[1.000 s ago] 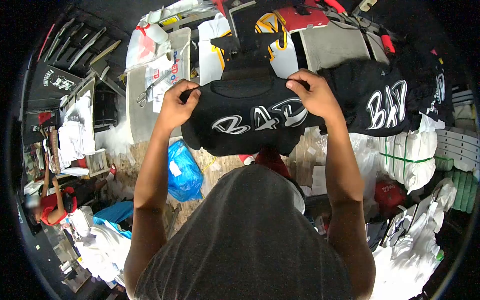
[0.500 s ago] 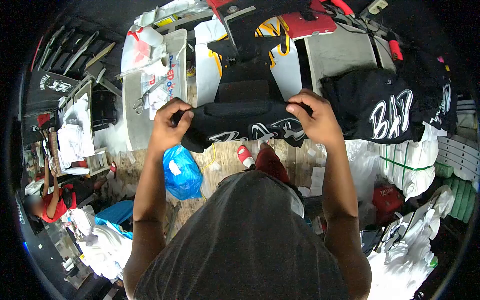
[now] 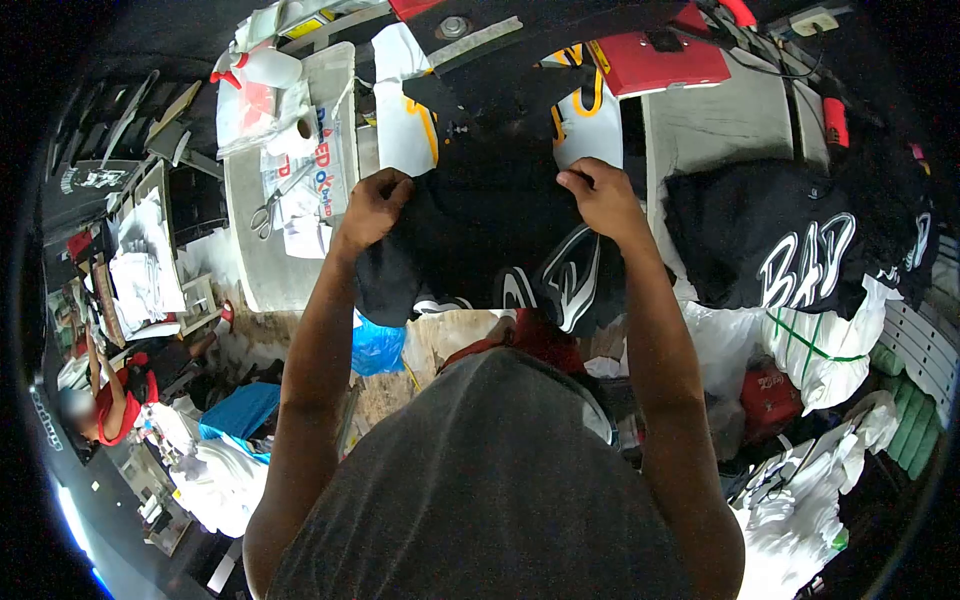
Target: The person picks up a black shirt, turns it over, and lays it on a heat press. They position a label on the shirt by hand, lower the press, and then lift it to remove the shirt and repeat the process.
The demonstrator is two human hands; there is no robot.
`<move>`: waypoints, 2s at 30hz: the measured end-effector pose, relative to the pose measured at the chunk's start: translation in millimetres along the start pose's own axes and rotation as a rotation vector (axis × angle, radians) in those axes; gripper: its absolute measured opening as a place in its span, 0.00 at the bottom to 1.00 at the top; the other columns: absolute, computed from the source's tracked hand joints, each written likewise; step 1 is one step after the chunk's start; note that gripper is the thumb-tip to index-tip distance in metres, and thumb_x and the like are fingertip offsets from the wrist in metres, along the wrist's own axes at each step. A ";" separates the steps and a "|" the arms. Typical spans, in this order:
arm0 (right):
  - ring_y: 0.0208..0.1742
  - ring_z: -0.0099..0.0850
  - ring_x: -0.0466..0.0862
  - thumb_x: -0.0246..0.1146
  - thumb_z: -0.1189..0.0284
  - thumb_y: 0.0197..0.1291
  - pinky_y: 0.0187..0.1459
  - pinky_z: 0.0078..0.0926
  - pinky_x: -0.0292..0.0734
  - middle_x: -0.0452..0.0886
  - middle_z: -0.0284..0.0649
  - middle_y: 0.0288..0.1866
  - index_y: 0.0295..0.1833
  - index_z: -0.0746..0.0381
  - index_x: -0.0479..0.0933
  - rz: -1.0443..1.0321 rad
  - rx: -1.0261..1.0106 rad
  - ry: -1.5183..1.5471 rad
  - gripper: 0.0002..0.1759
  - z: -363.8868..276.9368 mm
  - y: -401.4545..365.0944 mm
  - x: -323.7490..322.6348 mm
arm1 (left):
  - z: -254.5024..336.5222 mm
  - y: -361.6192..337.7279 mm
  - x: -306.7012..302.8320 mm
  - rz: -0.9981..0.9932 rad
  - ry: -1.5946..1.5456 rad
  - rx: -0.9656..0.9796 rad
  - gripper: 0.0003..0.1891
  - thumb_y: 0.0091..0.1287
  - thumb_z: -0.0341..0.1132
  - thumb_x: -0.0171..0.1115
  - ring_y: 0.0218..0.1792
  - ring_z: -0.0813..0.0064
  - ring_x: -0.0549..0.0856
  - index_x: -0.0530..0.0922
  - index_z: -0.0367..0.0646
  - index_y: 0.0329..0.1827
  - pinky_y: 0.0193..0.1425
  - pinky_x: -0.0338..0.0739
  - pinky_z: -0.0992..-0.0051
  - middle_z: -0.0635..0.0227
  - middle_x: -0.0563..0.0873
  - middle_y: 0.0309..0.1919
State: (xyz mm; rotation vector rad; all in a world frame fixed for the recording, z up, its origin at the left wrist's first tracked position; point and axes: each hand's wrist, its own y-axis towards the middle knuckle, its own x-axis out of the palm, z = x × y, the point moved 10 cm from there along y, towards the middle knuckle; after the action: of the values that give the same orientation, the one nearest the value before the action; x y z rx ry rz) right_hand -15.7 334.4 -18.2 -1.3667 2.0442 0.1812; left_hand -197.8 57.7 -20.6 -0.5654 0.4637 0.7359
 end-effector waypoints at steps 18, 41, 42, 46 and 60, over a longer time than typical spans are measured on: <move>0.62 0.51 0.78 0.62 0.79 0.59 0.63 0.42 0.76 0.78 0.49 0.59 0.56 0.60 0.79 -0.088 -0.348 -0.379 0.18 -61.9 -116.7 22.0 | 71.2 -117.5 19.6 -0.003 0.319 0.507 0.21 0.59 0.20 0.57 0.51 0.44 0.82 0.80 0.45 0.56 0.59 0.78 0.56 0.48 0.80 0.54; 0.42 0.50 0.87 0.60 0.62 0.64 0.47 0.44 0.82 0.87 0.49 0.44 0.49 0.56 0.86 -0.797 -0.056 -0.516 0.15 48.1 -304.6 163.5 | 83.0 -228.7 56.6 0.095 0.137 0.596 0.12 0.63 0.26 0.62 0.42 0.54 0.89 0.84 0.41 0.49 0.50 0.84 0.63 0.53 0.89 0.43; 0.41 0.48 0.87 0.60 0.61 0.65 0.47 0.43 0.82 0.88 0.50 0.42 0.50 0.57 0.86 -0.647 -0.098 -0.391 0.15 46.9 -305.7 158.7 | 97.4 -218.9 39.6 0.148 0.088 0.614 0.12 0.64 0.25 0.61 0.45 0.53 0.88 0.84 0.40 0.50 0.53 0.84 0.63 0.53 0.88 0.45; 0.41 0.45 0.88 0.62 0.64 0.66 0.46 0.41 0.82 0.87 0.51 0.38 0.51 0.61 0.85 -0.373 -0.045 -0.110 0.15 20.2 -279.0 121.8 | 94.7 -153.6 25.1 0.339 0.140 0.629 0.26 0.67 0.30 0.61 0.62 0.45 0.80 0.73 0.39 0.69 0.70 0.74 0.63 0.44 0.79 0.63; 0.61 0.50 0.80 0.70 0.62 0.62 0.63 0.44 0.75 0.80 0.51 0.60 0.61 0.63 0.77 -0.069 -0.529 -0.128 0.25 -135.8 -57.0 49.1 | -4.2 -177.9 61.2 0.144 0.005 0.178 0.28 0.68 0.38 0.68 0.59 0.48 0.83 0.73 0.29 0.66 0.62 0.79 0.62 0.41 0.80 0.59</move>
State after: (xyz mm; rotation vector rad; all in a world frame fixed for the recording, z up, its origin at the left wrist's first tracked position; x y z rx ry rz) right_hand -38.4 209.4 70.9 -1.6810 1.9104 0.8032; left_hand -28.6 -22.8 -3.2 -0.3695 0.5724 0.8212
